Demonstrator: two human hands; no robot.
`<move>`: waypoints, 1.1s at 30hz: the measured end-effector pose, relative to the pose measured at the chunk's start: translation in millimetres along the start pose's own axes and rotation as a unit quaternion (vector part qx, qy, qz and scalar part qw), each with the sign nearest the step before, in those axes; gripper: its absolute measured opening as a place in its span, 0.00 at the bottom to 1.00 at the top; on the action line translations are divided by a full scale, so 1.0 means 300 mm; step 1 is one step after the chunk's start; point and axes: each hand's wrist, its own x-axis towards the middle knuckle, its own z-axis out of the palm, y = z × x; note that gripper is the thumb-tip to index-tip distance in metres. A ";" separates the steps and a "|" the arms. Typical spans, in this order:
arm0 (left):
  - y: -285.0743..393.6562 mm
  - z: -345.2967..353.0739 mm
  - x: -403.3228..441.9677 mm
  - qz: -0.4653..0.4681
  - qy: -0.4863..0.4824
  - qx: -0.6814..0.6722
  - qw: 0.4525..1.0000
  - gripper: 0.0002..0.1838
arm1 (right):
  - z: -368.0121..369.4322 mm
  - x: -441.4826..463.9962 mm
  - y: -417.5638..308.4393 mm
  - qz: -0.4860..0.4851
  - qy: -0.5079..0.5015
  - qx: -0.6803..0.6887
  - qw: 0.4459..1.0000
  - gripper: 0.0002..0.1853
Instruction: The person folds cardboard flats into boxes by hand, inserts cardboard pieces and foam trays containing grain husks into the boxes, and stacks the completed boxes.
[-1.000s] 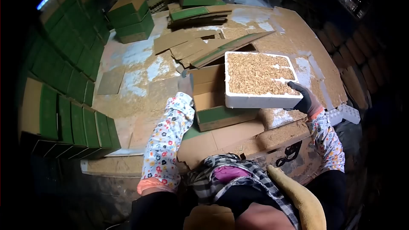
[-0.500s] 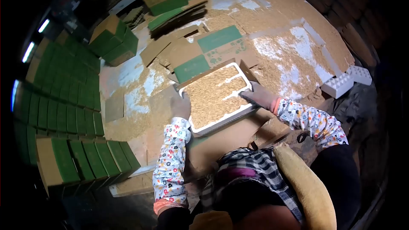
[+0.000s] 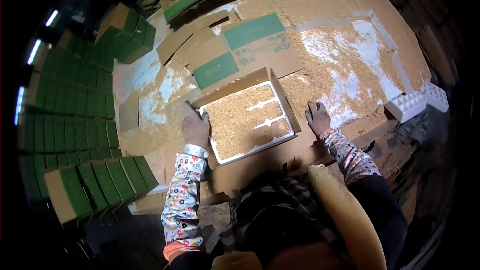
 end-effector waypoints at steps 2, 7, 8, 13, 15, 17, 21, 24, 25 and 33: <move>-0.024 0.034 0.004 -0.035 -0.026 0.055 0.998 0.33 | 0.063 0.095 0.070 0.051 0.004 0.173 0.984 0.22; -0.037 0.010 0.009 -0.016 -0.028 -0.060 0.998 0.32 | -0.465 0.153 -0.274 0.058 -0.041 0.469 0.880 0.17; -0.041 -0.004 0.001 -0.017 -0.043 -0.081 0.996 0.32 | -0.606 0.108 -0.409 0.026 -0.088 0.471 0.877 0.18; -0.112 -0.036 -0.039 -0.054 -0.028 -0.334 0.941 0.29 | -0.684 0.051 -0.686 -0.150 0.055 0.132 0.978 0.24; -0.233 0.067 -0.052 -0.103 -0.047 -0.565 0.817 0.25 | -0.587 0.075 -0.645 -0.163 0.210 0.047 0.963 0.27; -0.364 0.247 -0.019 -0.156 -0.087 -0.625 0.760 0.18 | -0.416 0.064 -0.518 -0.087 -0.005 0.187 0.978 0.29; -0.420 0.127 0.166 -0.149 -0.144 -0.482 0.852 0.19 | -0.426 0.053 -0.558 -0.031 -0.002 0.191 0.981 0.23; -0.472 0.291 0.381 -0.074 -0.126 -0.188 0.971 0.24 | -0.423 0.063 -0.491 0.029 -0.059 0.313 0.948 0.19; -0.478 0.336 0.459 -0.037 -0.104 -0.051 0.993 0.26 | -0.444 0.063 -0.501 0.043 -0.073 0.328 0.941 0.19; -0.592 0.419 0.690 0.114 -0.478 0.007 0.871 0.40 | -0.472 0.070 -0.578 0.084 -0.075 0.354 0.928 0.18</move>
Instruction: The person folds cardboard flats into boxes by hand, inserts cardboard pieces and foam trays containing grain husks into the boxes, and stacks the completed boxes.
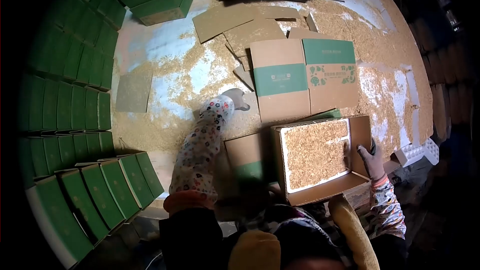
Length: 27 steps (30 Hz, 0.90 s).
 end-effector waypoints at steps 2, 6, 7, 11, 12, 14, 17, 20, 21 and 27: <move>0.005 -0.077 -0.132 0.050 -0.006 -0.012 0.999 0.31 | 0.010 -0.013 -0.023 -0.011 0.006 -0.025 1.000 0.18; 0.173 -0.237 -0.452 -0.051 0.362 0.103 0.925 0.12 | 0.011 -0.007 0.010 -0.027 0.005 0.004 1.000 0.19; 0.289 -0.255 -0.532 -0.059 0.422 0.103 0.899 0.10 | 0.020 -0.001 0.039 -0.076 0.021 -0.023 0.997 0.20; 0.802 0.034 -0.737 0.252 0.438 0.298 0.810 0.05 | 0.017 -0.001 0.030 -0.110 0.052 -0.037 0.992 0.21; 0.902 0.170 -0.731 0.251 0.381 0.381 0.804 0.04 | 0.006 -0.017 0.040 -0.123 0.073 -0.006 0.990 0.20; 0.952 0.404 -0.541 0.350 0.192 0.165 0.902 0.01 | 0.007 -0.068 -0.006 -0.156 0.135 0.048 0.977 0.19; 0.981 0.411 -0.565 0.299 0.192 0.192 0.915 0.14 | 0.079 -0.184 -0.184 -0.277 0.140 -0.009 0.951 0.18; 0.944 0.372 -0.555 0.256 0.114 0.048 0.959 0.23 | 0.144 -0.182 -0.110 -0.376 0.040 -0.338 0.862 0.21; 0.929 0.338 -0.601 0.229 0.110 0.051 0.966 0.24 | 0.144 -0.125 -0.047 -0.261 -0.103 -0.310 0.908 0.22; 0.913 0.409 -0.628 -0.022 0.198 0.213 0.956 0.20 | 0.174 -0.085 -0.026 -0.232 -0.178 -0.313 0.903 0.26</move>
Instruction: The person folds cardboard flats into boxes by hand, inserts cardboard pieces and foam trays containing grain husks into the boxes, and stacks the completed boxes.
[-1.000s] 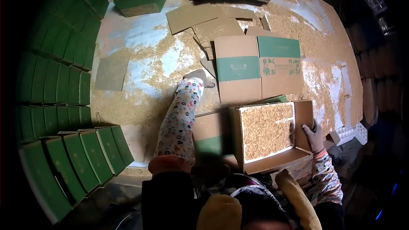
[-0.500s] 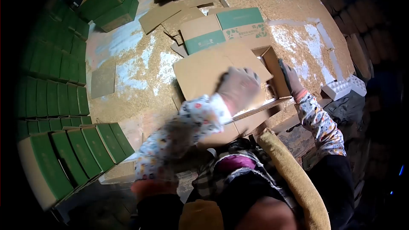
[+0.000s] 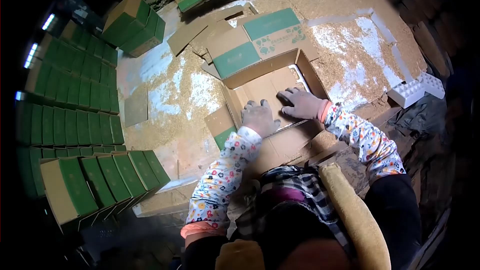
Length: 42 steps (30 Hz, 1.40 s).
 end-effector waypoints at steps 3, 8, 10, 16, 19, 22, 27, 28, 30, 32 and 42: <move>-0.162 -0.081 0.014 0.107 0.067 -0.513 0.849 0.17 | -0.135 0.028 0.039 -0.133 0.063 0.155 0.977 0.22; -0.343 0.072 -0.052 -0.176 0.294 -0.685 0.643 0.23 | -0.325 0.030 0.342 0.011 0.065 0.395 0.916 0.27; -0.200 0.221 0.001 -0.240 0.138 -0.592 0.757 0.34 | -0.153 0.105 0.493 0.099 -0.140 0.410 0.896 0.39; -0.167 0.281 0.027 -0.215 0.161 -0.638 0.722 0.26 | -0.003 0.108 0.364 0.070 0.023 0.323 0.944 0.46; -0.224 0.343 0.012 -0.249 0.176 -0.577 0.758 0.25 | -0.032 0.050 0.227 0.050 0.017 0.517 0.855 0.36; -0.325 0.321 -0.142 -0.245 0.260 -0.773 0.524 0.20 | 0.019 0.016 0.118 0.076 0.046 0.631 0.771 0.25; -0.619 0.167 -0.718 -0.200 0.568 -0.439 0.667 0.25 | 0.082 0.191 -0.109 -0.079 0.083 0.483 0.868 0.23; -0.704 0.097 -0.882 -0.244 0.626 -0.284 0.685 0.30 | 0.081 0.222 -0.224 -0.081 0.095 0.509 0.851 0.23; -0.956 -0.051 -1.172 -0.257 0.728 -0.139 0.620 0.33 | -0.053 0.335 -0.594 -0.112 0.040 0.685 0.719 0.24; -1.215 -0.206 -1.420 -0.289 0.828 -0.022 0.480 0.37 | -0.170 0.405 -0.998 -0.175 -0.050 0.765 0.618 0.24; -1.892 -0.119 -1.576 -0.313 0.854 -0.150 0.387 0.30 | -0.060 0.530 -2.260 -0.289 -0.125 0.272 0.909 0.41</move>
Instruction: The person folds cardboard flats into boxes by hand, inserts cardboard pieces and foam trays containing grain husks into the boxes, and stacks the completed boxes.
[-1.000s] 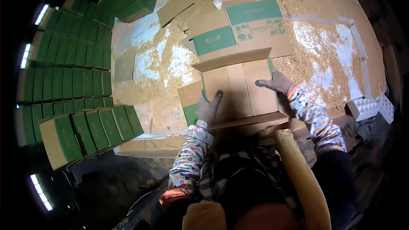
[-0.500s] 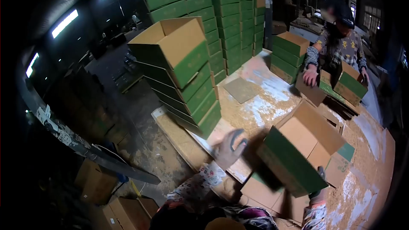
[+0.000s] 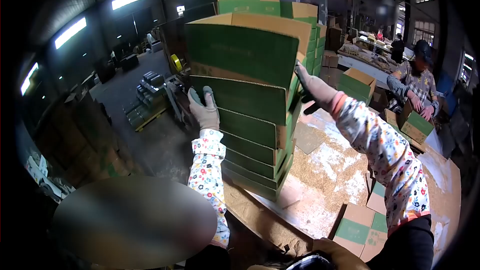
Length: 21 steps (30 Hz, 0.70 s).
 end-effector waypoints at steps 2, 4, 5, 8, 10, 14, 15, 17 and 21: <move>0.018 -0.017 0.008 0.009 0.028 0.038 0.999 0.28 | 0.011 0.061 0.118 -0.155 0.036 -0.107 0.981 0.37; -0.015 0.004 0.020 0.084 0.047 0.022 0.995 0.25 | 0.003 -0.009 0.273 -0.273 0.056 -0.116 0.953 0.33; -0.017 0.009 0.017 0.037 0.035 0.007 0.999 0.23 | 0.005 -0.121 0.354 -0.261 0.058 -0.104 0.958 0.28; 0.048 0.010 0.000 0.029 0.008 -0.002 1.000 0.21 | 0.014 -0.568 0.648 0.010 -0.072 -0.262 0.962 0.37; 0.068 -0.011 -0.087 0.061 0.030 0.158 0.985 0.25 | -0.017 -0.889 0.954 0.137 -0.119 -0.348 0.920 0.38; 0.467 -0.109 -0.781 0.073 -0.189 -0.030 0.979 0.28 | -0.196 -1.588 1.318 0.303 0.106 -0.263 0.910 0.34; 0.565 -0.149 -0.996 0.048 -0.347 -0.062 0.935 0.30 | -0.264 -1.724 1.340 0.371 0.193 -0.220 0.882 0.33; 0.595 -0.221 -1.414 -0.104 -0.602 0.023 0.792 0.40 | -0.380 -1.962 1.426 0.465 0.344 -0.285 0.764 0.40; 0.492 -0.237 -1.982 -0.459 -0.647 0.079 0.604 0.43 | -0.496 -2.206 1.631 0.461 0.407 -0.301 0.729 0.45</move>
